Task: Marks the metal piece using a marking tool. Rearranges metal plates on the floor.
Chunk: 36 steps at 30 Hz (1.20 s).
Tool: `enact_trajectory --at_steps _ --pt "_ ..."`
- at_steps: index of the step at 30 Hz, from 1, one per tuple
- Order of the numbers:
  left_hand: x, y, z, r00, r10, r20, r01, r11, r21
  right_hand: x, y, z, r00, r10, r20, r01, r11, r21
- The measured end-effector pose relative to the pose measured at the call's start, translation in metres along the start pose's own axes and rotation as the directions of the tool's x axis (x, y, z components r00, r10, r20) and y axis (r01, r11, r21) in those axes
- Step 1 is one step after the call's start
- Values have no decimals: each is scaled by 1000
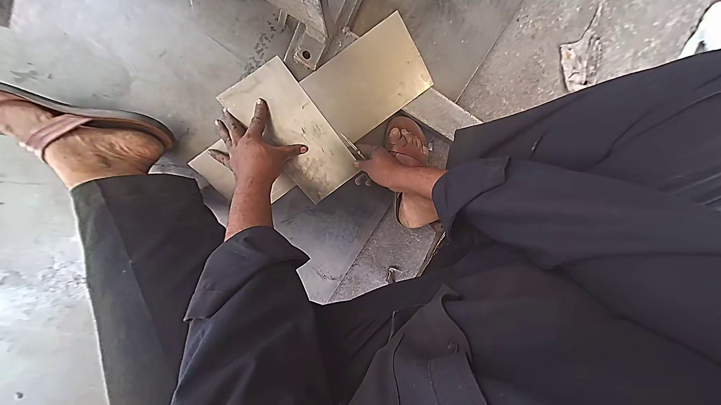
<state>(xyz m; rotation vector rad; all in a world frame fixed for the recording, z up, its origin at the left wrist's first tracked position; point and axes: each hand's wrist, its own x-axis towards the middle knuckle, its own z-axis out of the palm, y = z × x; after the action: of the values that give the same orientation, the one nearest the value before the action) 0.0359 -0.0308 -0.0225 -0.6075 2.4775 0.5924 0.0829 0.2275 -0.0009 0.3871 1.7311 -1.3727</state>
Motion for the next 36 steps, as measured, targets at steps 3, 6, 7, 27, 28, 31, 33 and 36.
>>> enact_trajectory --at_steps 3,6,7,27,28,31,33,36 --pt "-2 1 -1 1000 0 -1 0 1000 1 -40 -21 2 997 42 -61 -44 999 -25" --pt "0 0 -1 1000 -2 8 2 1000 9 -9 -6 0 1000 4 -4 -4 1000 -2" --pt "1 0 -1 1000 1 12 -1 1000 -4 2 1 -1 1000 -6 12 6 1000 -7" --pt "-61 72 -130 855 493 163 -454 862 -226 -66 -85 20 507 -344 790 861 156 -484" --pt "-57 84 -123 804 512 303 -524 850 -47 -70 -91 13 543 -455 705 836 220 -502" --pt "-37 102 -69 735 367 570 -633 672 384 -86 -88 -15 778 -595 201 566 527 -634" --pt "-31 100 -31 696 325 641 -698 517 496 -85 -77 -28 909 -416 -22 293 675 -677" --pt "-28 99 4 609 417 674 -786 427 446 -69 -43 -33 970 -189 -150 55 778 -626"
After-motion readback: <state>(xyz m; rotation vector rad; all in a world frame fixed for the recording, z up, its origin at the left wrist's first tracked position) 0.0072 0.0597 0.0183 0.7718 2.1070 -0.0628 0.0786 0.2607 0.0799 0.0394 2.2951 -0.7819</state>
